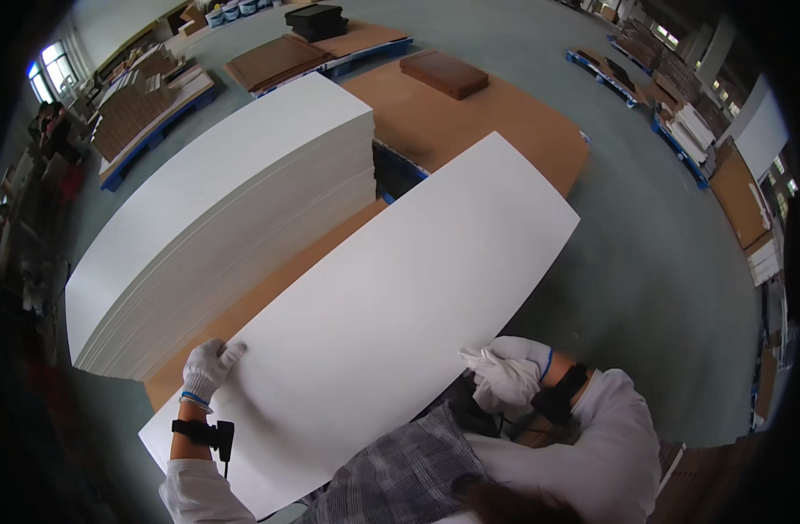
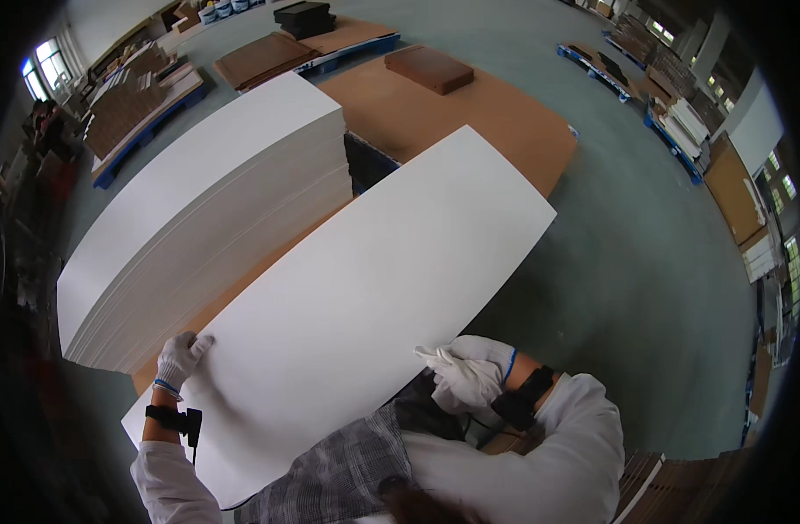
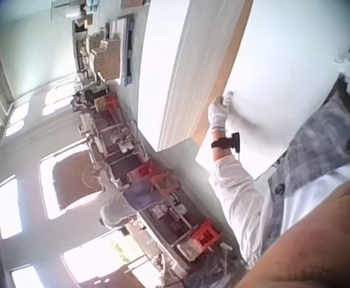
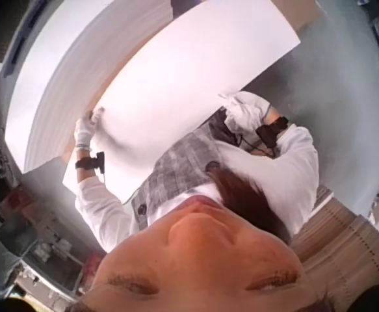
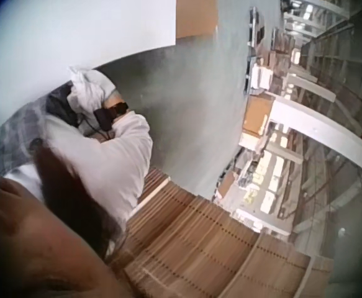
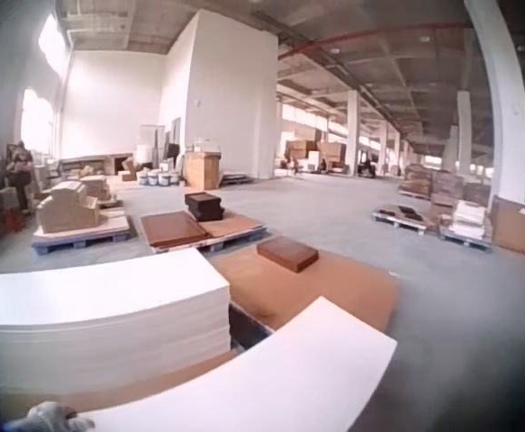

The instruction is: The recorder is cleaning and inspecting white panels, likely for furniture assembly, using a cloth and scraper.

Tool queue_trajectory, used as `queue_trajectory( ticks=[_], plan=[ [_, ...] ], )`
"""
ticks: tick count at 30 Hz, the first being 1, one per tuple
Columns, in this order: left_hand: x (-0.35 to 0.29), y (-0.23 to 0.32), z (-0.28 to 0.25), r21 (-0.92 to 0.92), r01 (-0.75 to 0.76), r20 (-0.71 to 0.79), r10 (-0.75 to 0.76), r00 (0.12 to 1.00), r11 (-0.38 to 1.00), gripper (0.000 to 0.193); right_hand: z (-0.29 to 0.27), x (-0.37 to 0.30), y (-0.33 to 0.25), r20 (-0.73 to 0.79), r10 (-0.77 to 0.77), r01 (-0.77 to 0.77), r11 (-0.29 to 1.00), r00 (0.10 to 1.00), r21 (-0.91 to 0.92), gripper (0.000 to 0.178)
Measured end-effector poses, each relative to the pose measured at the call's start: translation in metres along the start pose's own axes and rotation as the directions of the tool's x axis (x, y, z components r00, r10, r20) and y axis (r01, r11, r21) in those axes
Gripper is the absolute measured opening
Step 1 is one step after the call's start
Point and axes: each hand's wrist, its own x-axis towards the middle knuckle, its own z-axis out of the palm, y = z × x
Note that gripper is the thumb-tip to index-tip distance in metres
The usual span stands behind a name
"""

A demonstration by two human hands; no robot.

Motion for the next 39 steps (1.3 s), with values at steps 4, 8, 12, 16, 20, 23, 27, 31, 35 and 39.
queue_trajectory(
  ticks=[4,8,12,16,20,23,27,31,35,39],
  plan=[
    [-0.014,-0.013,-0.001,0.033,0.011,-0.176,-0.005,0.984,0.999,0.074,-0.001,0.011,0.02,0.166,-0.146,0.098,0.959,0.975,0.265,0.041],
    [-0.051,-0.002,-0.057,0.125,-0.074,-0.456,0.123,0.881,0.989,0.066,0.007,0.029,0.009,0.387,-0.227,0.132,0.957,0.894,0.257,0.037],
    [-0.088,0.015,-0.115,0.264,-0.079,-0.722,0.251,0.645,0.961,0.06,0.048,0.039,-0.022,0.59,-0.29,0.141,0.948,0.753,0.286,0.032],
    [-0.127,0.016,-0.131,0.393,0.026,-0.812,0.334,0.478,0.919,0.056,0.06,0.067,-0.055,0.458,-0.311,0.186,0.936,0.833,0.297,0.025],
    [-0.2,-0.003,-0.105,0.546,0.067,-0.788,0.484,0.382,0.835,0.054,0.074,0.071,-0.068,0.493,-0.262,0.203,0.964,0.83,0.169,0.026],
    [-0.203,0.037,-0.105,0.637,-0.022,-0.678,0.573,0.46,0.771,0.041,0.066,0.058,-0.069,0.441,-0.29,0.273,0.957,0.849,0.103,0.027],
    [-0.21,0.044,-0.104,0.609,-0.085,-0.741,0.604,0.294,0.788,0.051,0.066,0.02,-0.059,0.466,-0.409,0.604,0.673,0.785,-0.427,0.029],
    [-0.212,0.037,-0.099,0.627,-0.082,-0.734,0.622,0.274,0.775,0.05,0.104,-0.094,-0.082,0.279,-0.103,0.159,0.969,0.955,-0.188,0.035],
    [-0.208,0.038,-0.1,0.635,-0.082,-0.691,0.612,0.385,0.768,0.049,0.137,-0.172,-0.088,0.48,-0.344,0.218,0.929,0.807,0.299,0.055],
    [-0.199,0.062,-0.082,0.601,-0.048,-0.71,0.56,0.427,0.798,0.049,0.223,-0.149,-0.057,0.772,-0.632,0.938,-0.224,0.066,-0.264,0.047]
  ],
)
